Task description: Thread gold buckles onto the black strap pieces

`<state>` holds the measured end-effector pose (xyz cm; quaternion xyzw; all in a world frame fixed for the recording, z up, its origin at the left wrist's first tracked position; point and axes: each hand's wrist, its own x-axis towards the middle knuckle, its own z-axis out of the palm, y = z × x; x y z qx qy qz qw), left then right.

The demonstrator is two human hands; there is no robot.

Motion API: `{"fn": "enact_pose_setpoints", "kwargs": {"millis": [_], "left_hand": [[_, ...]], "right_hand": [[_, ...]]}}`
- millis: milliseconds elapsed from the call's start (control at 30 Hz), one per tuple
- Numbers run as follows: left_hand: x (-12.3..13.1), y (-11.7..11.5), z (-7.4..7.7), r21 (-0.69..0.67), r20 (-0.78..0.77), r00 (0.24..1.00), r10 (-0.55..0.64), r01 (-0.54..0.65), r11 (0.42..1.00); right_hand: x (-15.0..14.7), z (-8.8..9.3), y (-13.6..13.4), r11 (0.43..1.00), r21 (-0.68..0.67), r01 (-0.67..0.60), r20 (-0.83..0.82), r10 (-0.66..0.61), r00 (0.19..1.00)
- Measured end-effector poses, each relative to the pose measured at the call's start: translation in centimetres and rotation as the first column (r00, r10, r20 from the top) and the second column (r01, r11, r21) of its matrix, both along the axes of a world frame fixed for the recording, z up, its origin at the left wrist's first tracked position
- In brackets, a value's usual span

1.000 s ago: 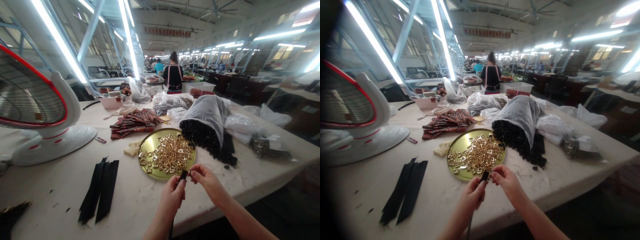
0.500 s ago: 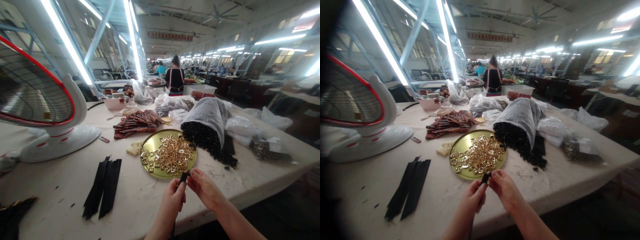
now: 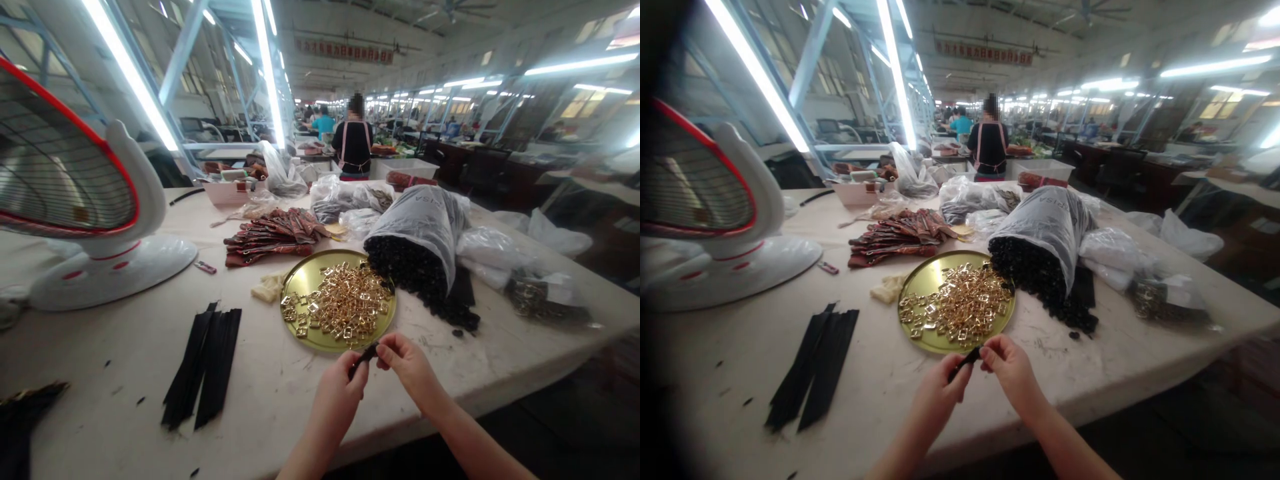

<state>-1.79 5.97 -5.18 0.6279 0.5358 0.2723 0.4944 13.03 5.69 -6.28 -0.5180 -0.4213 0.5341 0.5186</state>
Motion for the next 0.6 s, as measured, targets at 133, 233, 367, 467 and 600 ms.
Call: {"fn": "enact_pose_setpoints", "kwargs": {"millis": [133,233,367,467,600], "left_hand": [[-0.2,0.1,0.2,-0.046,-0.014,0.997,-0.075,0.075,0.996],[-0.1,0.2,0.3,-0.04,-0.029,0.993,-0.116,0.115,0.993],[0.3,-0.3,0.1,0.027,0.049,0.995,-0.087,0.086,0.996],[0.5,-0.8,-0.3,-0.014,0.186,0.981,-0.053,0.057,0.998],[0.3,-0.8,-0.1,-0.118,0.306,0.951,-0.036,0.076,0.99]], "right_hand": [[0.4,-0.1,-0.4,0.998,0.038,-0.04,0.115,0.035,0.993],[0.4,0.2,-0.6,0.992,0.007,-0.123,0.105,0.122,0.987],[0.0,0.3,-0.9,0.996,-0.045,-0.079,0.007,0.08,0.997],[-0.5,0.3,-1.3,0.998,-0.058,-0.036,0.019,0.037,0.999],[-0.9,1.0,-2.2,0.988,-0.001,-0.154,0.013,0.154,0.988]]}}
